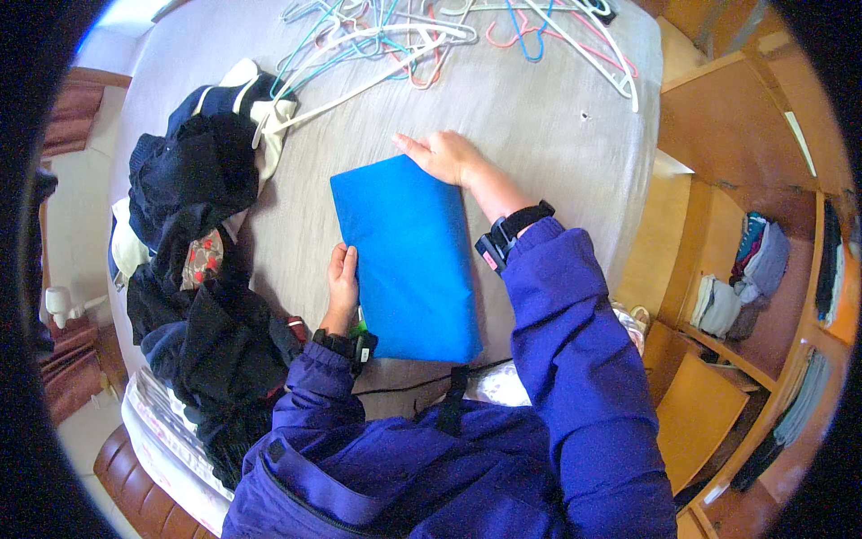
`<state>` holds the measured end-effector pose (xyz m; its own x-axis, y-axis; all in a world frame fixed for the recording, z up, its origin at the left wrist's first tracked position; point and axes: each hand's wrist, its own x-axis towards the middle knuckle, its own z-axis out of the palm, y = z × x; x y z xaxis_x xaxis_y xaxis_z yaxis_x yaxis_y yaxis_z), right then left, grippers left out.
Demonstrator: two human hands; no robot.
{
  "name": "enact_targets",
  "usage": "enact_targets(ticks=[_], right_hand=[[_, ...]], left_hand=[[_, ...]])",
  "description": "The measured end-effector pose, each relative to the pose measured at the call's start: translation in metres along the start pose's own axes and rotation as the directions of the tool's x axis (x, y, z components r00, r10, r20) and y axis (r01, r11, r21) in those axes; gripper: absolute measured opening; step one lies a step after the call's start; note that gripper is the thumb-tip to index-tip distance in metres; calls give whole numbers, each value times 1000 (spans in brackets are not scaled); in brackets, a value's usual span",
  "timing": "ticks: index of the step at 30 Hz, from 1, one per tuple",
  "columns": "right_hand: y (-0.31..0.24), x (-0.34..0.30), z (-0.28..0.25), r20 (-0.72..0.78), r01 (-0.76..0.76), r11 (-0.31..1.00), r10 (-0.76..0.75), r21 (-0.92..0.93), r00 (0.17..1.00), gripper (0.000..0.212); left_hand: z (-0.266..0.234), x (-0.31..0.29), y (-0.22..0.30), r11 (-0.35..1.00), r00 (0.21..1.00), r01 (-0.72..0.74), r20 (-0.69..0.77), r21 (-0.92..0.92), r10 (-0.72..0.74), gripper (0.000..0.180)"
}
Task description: The person folds a blue garment and a beige garment on a bed, then places the folded items into a wooden wardrobe. The person handles the garments one at a time, smoothing and folding them before storing them.
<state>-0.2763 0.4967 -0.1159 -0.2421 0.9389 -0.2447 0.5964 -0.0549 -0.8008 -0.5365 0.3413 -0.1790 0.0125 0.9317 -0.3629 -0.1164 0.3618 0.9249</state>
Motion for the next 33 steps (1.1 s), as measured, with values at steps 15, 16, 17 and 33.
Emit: enact_targets(ticks=[15,16,17,33], right_hand=[[-26,-30,21,-437,54,697,-506,-715,743,57],[-35,-48,35,-306,176,695,-510,-697,804,61],[-39,-66,47,-153,339,659,-571,-672,807,65],[11,-166,65,106,244,648,-245,-722,964,73]], left_hand=[[2,1,-4,999,998,-46,-32,-7,46,20],[3,2,-4,999,999,-40,-32,-15,40,20],[4,3,-3,1000,999,-19,-40,-23,18,20],[5,15,-11,997,998,-11,-65,73,15,22]])
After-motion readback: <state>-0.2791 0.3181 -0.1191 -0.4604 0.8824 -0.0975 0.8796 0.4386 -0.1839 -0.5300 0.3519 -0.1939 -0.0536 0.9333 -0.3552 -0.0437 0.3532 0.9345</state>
